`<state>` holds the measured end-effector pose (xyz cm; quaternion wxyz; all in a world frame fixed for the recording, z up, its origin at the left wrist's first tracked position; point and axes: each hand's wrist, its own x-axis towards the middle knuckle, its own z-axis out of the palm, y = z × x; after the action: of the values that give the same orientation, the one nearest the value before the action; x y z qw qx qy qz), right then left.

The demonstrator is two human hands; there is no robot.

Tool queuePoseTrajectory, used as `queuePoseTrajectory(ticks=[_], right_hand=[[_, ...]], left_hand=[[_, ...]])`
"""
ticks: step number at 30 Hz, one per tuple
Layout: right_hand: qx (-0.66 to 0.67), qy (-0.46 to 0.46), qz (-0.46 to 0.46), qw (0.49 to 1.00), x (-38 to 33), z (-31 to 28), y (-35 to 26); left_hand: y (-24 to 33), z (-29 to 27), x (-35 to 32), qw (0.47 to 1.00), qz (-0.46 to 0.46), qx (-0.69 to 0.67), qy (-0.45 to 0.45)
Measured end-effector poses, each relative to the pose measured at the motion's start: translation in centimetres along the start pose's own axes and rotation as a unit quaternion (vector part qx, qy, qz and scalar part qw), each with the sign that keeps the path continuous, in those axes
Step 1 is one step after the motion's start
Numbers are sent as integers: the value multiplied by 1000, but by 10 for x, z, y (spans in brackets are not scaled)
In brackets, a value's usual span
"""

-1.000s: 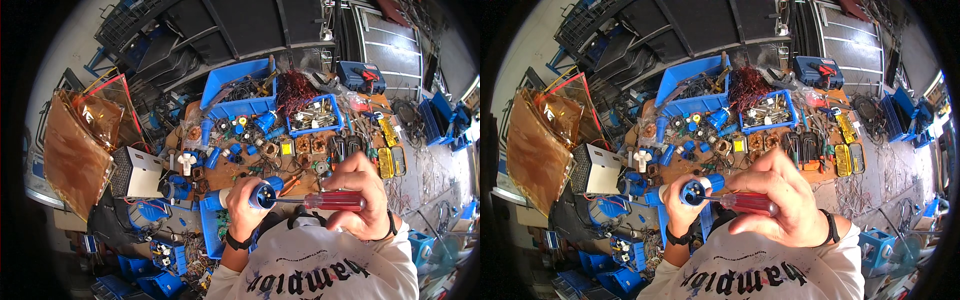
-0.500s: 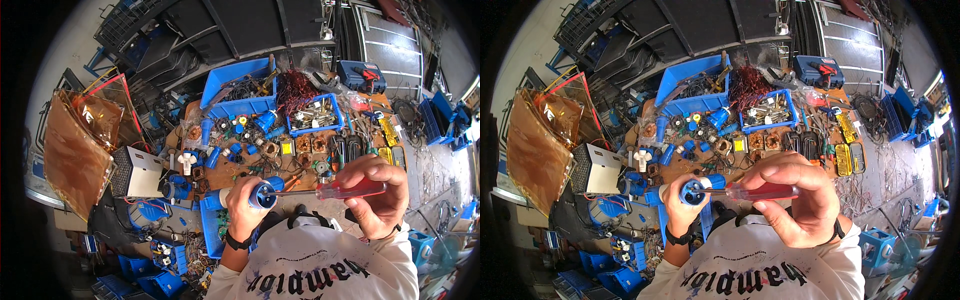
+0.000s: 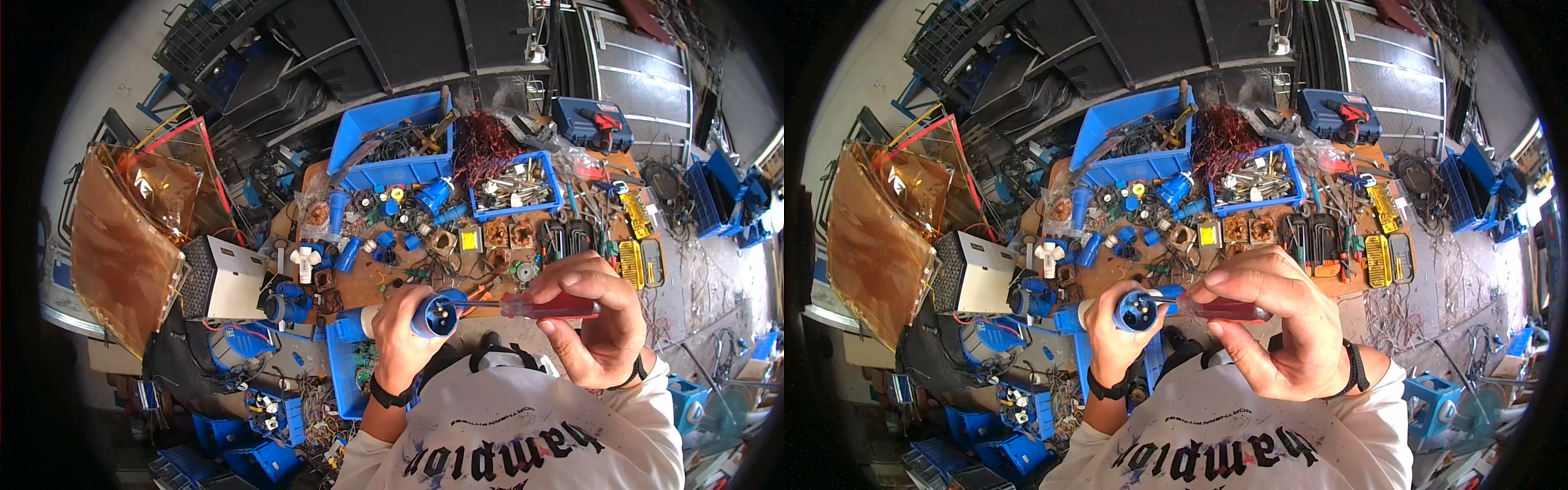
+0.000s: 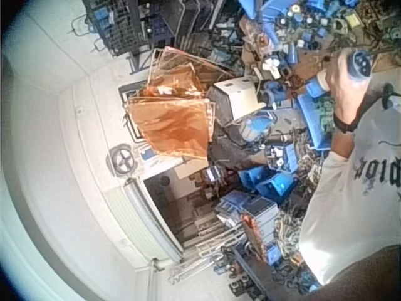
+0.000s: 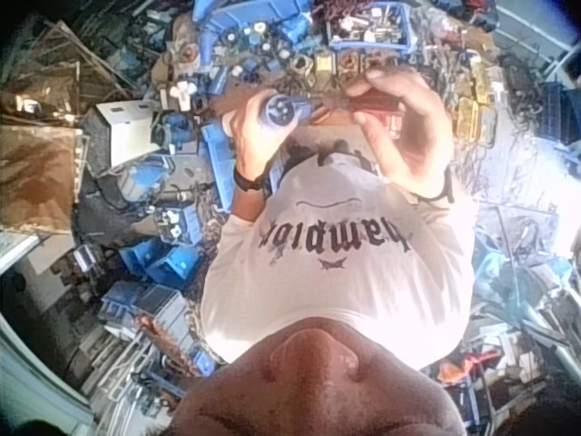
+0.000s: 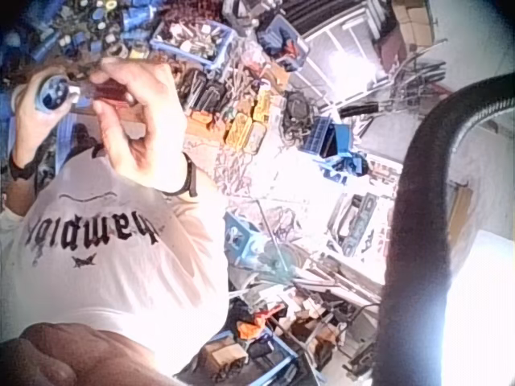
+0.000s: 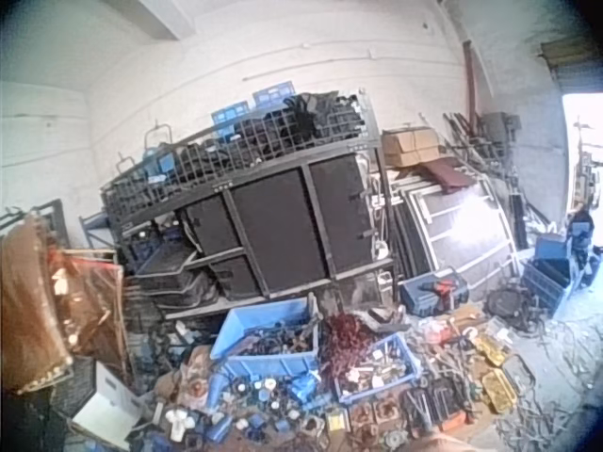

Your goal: The person handles a small electrical component and a screwdriver, then picks up a blue and white plastic pipe fitting. They use the screwdriver to tighten screws inside the fitting's opening. The person continues to manipulate the fitting and the tool, adjusting the internal components.

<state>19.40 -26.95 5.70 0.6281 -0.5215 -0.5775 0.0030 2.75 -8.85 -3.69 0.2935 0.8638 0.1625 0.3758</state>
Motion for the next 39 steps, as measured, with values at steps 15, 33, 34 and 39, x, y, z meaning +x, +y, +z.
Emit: queuePoseTrajectory(ticks=[15, 33, 34, 39], right_hand=[[-2, -9, -8, 1000, 5, 0, -2], [82, -9, 17, 996, 5, -3, -6], [132, 8, 35, 991, 4, 1, -6], [127, -10, 65, 990, 6, 3, -11]], left_hand=[[-4, 0, -1, 999, -15, 8, -33], [-3, -5, -5, 1000, 11, 13, -21], [-4, -5, -5, 999, 25, 22, -21], [-1, -5, -5, 999, 22, 28, -19]])
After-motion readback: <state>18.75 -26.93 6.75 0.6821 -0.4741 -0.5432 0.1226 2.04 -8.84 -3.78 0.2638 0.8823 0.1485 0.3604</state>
